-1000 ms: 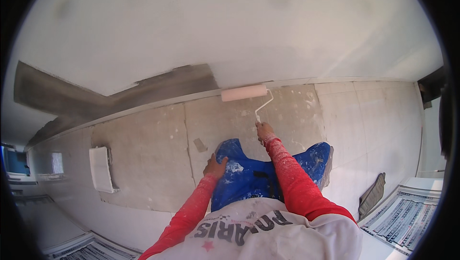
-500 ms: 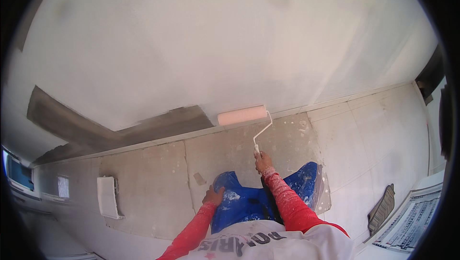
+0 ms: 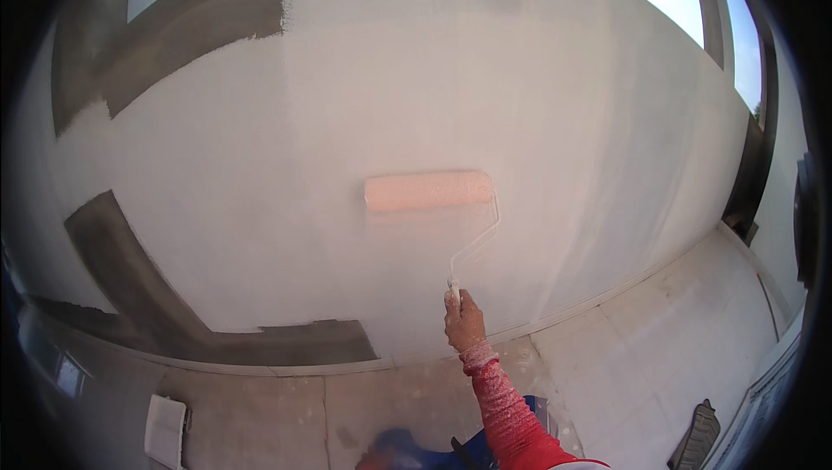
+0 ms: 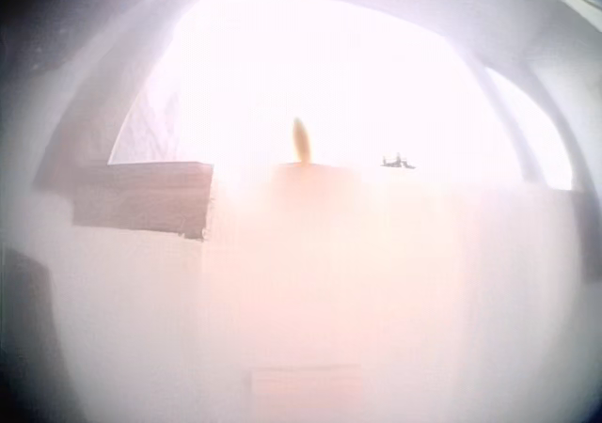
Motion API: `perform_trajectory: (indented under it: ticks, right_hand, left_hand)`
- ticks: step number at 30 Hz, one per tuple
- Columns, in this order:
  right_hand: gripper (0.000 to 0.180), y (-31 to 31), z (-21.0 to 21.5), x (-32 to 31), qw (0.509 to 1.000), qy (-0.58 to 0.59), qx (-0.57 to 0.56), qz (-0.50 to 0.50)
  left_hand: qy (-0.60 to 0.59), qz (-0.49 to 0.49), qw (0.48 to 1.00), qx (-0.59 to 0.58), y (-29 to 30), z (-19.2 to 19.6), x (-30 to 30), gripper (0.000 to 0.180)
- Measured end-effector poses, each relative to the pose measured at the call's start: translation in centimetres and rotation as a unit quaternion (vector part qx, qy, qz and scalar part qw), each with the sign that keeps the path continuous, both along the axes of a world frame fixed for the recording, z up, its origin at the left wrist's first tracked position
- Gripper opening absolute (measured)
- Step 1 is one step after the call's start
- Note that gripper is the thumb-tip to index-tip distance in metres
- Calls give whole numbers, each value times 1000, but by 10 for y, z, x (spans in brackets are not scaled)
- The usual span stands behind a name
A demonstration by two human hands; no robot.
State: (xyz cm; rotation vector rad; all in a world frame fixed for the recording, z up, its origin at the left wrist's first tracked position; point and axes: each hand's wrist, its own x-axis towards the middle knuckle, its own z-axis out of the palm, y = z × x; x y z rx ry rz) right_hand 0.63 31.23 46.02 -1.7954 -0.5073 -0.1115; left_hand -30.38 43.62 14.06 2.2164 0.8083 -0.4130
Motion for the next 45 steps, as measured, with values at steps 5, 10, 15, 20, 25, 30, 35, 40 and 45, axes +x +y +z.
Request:
perform_trajectory:
  ticks: [5,10,15,20,25,30,35,40,45]
  right_hand:
    - [36,21,138,48,995,-15,92,19]
    - [41,20,298,68,995,-29,94,23]
    - [39,5,414,87,992,-56,107,40]
    - [40,0,461,81,988,-31,130,75]
    - [45,-8,406,103,993,-28,98,58]
    - [50,-17,288,115,999,-47,9,4]
    - [50,-20,135,102,998,-4,-66,7]
    - [39,-47,-31,89,992,-14,-123,-8]
    - [47,-86,-199,62,976,24,-214,-37]
  left_hand:
    - [9,-17,999,-40,-12,23,6,80]
    - [-8,23,998,-56,-11,31,-6,81]
    - [50,109,992,-31,-28,61,3,100]
    - [85,127,988,15,-25,42,1,97]
    - [92,145,984,37,-19,-2,5,97]
    - [101,127,986,23,-27,18,18,96]
    - [83,142,985,49,-8,-9,-3,95]
    - [-5,158,987,-10,2,-23,-17,80]
    - [104,368,900,-210,-17,-26,-62,67]
